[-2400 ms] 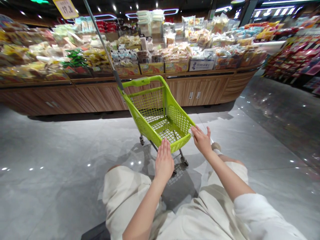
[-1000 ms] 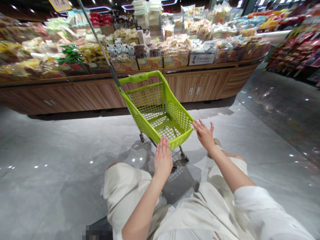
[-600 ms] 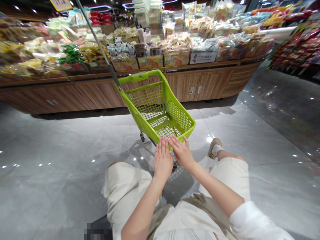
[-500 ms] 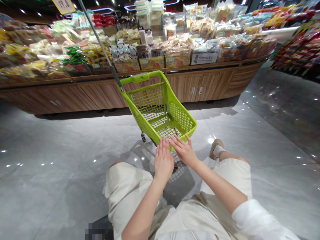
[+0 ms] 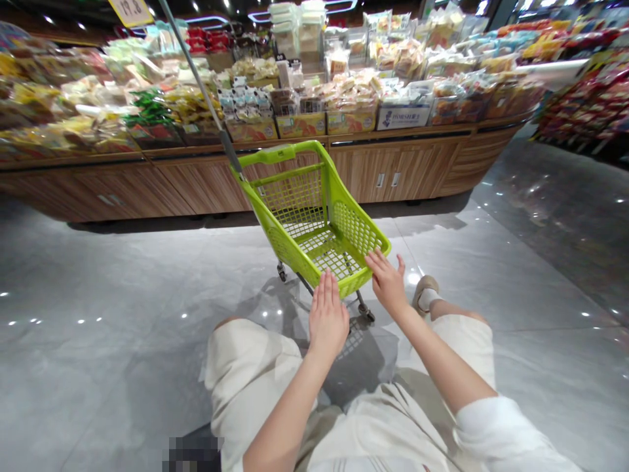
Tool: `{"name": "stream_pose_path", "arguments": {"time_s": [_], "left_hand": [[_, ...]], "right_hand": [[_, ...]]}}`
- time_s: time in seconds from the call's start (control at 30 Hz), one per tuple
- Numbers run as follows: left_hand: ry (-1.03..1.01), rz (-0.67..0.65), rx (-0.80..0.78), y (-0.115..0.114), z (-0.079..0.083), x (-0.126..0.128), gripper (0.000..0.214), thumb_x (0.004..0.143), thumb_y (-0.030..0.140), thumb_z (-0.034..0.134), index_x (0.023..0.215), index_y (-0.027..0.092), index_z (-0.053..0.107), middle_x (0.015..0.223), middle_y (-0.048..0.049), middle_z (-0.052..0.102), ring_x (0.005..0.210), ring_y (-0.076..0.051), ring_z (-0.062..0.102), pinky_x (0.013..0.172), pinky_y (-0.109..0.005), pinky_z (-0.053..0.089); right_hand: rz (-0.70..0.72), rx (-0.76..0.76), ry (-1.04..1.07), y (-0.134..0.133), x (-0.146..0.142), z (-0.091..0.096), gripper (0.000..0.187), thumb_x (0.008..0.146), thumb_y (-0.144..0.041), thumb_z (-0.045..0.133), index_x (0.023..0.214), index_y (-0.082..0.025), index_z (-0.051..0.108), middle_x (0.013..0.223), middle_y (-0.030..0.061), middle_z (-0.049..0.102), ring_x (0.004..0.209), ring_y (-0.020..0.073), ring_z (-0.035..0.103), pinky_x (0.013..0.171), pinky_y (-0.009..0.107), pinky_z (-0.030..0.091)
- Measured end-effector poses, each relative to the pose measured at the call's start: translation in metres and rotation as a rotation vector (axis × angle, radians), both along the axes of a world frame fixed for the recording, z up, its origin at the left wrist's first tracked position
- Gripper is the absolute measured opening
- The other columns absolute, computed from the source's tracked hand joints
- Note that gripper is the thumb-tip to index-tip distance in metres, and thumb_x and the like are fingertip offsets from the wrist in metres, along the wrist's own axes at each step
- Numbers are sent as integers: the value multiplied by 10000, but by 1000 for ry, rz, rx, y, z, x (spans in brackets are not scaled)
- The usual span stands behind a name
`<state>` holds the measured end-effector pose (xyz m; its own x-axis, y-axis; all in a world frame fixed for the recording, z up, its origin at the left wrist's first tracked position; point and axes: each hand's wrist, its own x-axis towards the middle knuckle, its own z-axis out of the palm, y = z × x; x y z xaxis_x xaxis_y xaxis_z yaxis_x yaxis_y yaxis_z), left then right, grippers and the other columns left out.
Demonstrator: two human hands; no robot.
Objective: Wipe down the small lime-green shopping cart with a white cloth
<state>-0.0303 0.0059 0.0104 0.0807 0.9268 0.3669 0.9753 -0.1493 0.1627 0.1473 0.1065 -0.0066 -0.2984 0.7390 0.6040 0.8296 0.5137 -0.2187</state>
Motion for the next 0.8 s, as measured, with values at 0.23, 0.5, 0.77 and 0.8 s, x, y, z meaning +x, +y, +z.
{"name": "stream_pose_path", "arguments": {"time_s": [0.23,0.5,0.77,0.8], "left_hand": [[-3,15,-2,0,-2,0,754,865,135,423,1546,58,110,1620,-170,179,1510,-244,127,1214,-448,246],[40,-7,7,-2,-1,-6,727,884,138,404,1542,49,110,1629,-157,151,1512,-228,125,1213,-419,247],[23,-14,12,-3,-1,2,740,891,171,422,1543,46,94,1629,-162,140,1513,-241,114,1216,-424,246],[26,-13,9,-3,-1,3,740,891,172,425,1542,42,98,1629,-164,140,1513,-241,110,1215,-424,250]], "right_hand": [[251,-36,-79,-52,-56,4,550,920,-145,393,1467,-204,403,1496,119,460,1422,200,375,1197,485,80],[194,62,-160,10,24,1,478,958,-139,391,1403,-288,481,1399,54,578,1349,186,480,1190,491,65],[-3,31,-33,23,42,-2,459,924,-128,408,1341,-268,540,1367,68,605,1356,223,473,1165,550,72],[29,27,-18,14,31,-2,463,923,-128,416,1351,-262,531,1365,70,607,1354,218,476,1172,544,63]]}}
